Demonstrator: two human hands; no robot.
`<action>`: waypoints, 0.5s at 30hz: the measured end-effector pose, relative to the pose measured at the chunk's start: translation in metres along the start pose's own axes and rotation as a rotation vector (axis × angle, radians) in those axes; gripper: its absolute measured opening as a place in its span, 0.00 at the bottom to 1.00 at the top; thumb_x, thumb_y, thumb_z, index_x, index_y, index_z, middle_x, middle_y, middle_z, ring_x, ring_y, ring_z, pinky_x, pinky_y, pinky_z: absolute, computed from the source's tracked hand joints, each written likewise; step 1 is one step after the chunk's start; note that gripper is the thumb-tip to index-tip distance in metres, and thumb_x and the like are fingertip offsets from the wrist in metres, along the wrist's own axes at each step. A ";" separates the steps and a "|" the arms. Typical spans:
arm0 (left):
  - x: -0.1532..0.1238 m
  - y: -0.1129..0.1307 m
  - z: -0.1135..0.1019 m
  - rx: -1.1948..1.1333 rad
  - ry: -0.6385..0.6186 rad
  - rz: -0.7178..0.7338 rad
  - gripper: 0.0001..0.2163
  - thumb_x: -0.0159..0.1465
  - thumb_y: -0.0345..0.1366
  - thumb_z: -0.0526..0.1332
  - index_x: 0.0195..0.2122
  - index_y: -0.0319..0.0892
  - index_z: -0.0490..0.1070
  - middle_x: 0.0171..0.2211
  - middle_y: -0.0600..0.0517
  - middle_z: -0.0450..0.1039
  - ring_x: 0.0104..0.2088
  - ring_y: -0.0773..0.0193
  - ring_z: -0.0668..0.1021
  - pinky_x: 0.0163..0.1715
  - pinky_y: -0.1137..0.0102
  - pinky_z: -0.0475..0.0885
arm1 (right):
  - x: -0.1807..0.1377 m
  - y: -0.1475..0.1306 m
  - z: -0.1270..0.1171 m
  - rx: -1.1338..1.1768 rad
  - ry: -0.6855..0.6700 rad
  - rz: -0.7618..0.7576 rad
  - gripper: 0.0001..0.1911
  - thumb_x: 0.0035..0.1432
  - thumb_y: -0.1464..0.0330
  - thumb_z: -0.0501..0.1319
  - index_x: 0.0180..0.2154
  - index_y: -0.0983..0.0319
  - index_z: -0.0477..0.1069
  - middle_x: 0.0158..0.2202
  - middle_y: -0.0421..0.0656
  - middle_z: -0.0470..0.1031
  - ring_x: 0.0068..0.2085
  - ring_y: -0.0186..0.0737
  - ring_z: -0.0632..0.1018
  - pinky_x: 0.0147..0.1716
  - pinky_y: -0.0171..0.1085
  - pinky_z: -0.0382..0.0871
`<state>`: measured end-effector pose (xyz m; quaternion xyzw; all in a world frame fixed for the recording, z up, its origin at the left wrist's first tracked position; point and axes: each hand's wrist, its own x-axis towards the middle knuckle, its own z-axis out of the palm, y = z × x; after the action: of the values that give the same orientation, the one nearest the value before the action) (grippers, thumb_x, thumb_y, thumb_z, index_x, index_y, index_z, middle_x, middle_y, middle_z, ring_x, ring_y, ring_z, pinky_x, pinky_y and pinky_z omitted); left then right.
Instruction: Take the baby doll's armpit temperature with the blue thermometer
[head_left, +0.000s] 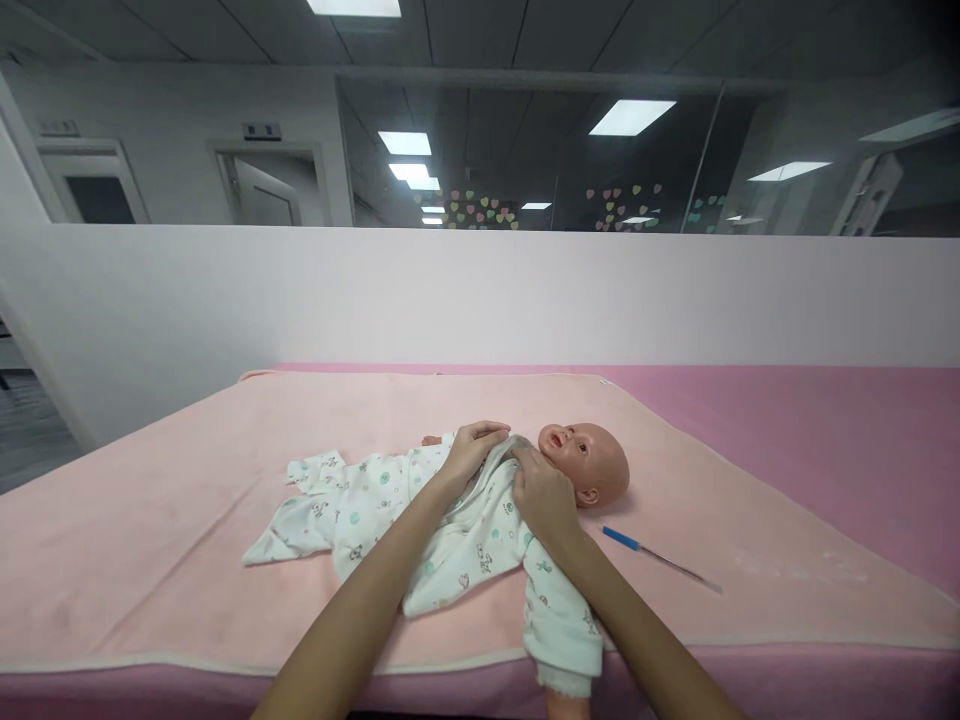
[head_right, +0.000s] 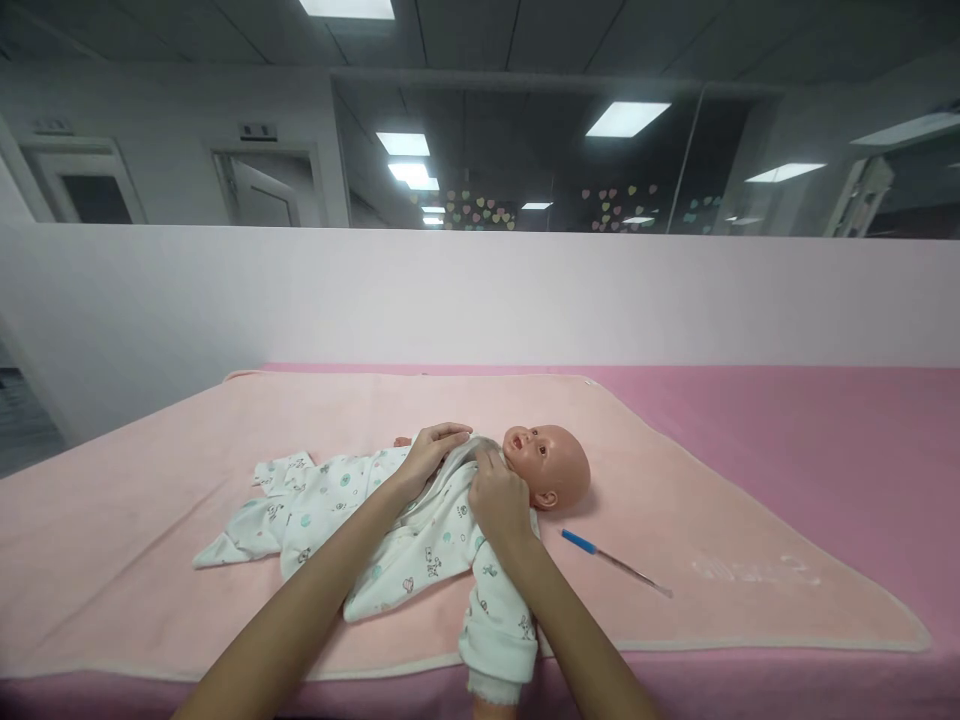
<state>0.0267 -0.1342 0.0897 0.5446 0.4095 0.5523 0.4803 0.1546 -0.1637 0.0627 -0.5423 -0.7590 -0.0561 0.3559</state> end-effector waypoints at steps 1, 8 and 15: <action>0.001 0.000 0.000 0.000 0.008 0.011 0.12 0.49 0.39 0.65 0.33 0.37 0.74 0.28 0.50 0.73 0.28 0.67 0.71 0.30 0.73 0.65 | 0.000 0.003 0.005 0.018 0.020 -0.012 0.16 0.52 0.76 0.46 0.38 0.62 0.69 0.35 0.45 0.73 0.33 0.39 0.73 0.29 0.33 0.64; 0.000 0.000 0.002 0.092 -0.046 0.100 0.10 0.48 0.36 0.65 0.31 0.38 0.75 0.31 0.49 0.74 0.33 0.64 0.73 0.34 0.72 0.66 | -0.016 0.013 0.003 0.430 0.280 -0.042 0.13 0.55 0.72 0.46 0.33 0.61 0.68 0.32 0.44 0.71 0.32 0.37 0.71 0.33 0.34 0.66; -0.007 0.003 0.004 0.168 -0.237 0.129 0.10 0.50 0.37 0.64 0.32 0.37 0.76 0.31 0.47 0.76 0.35 0.60 0.75 0.36 0.69 0.68 | -0.013 0.012 0.005 0.503 0.309 -0.051 0.11 0.56 0.70 0.48 0.33 0.61 0.69 0.33 0.44 0.72 0.32 0.36 0.72 0.33 0.35 0.66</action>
<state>0.0299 -0.1423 0.0917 0.6693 0.3589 0.4777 0.4416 0.1647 -0.1663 0.0478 -0.4030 -0.6993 0.0431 0.5888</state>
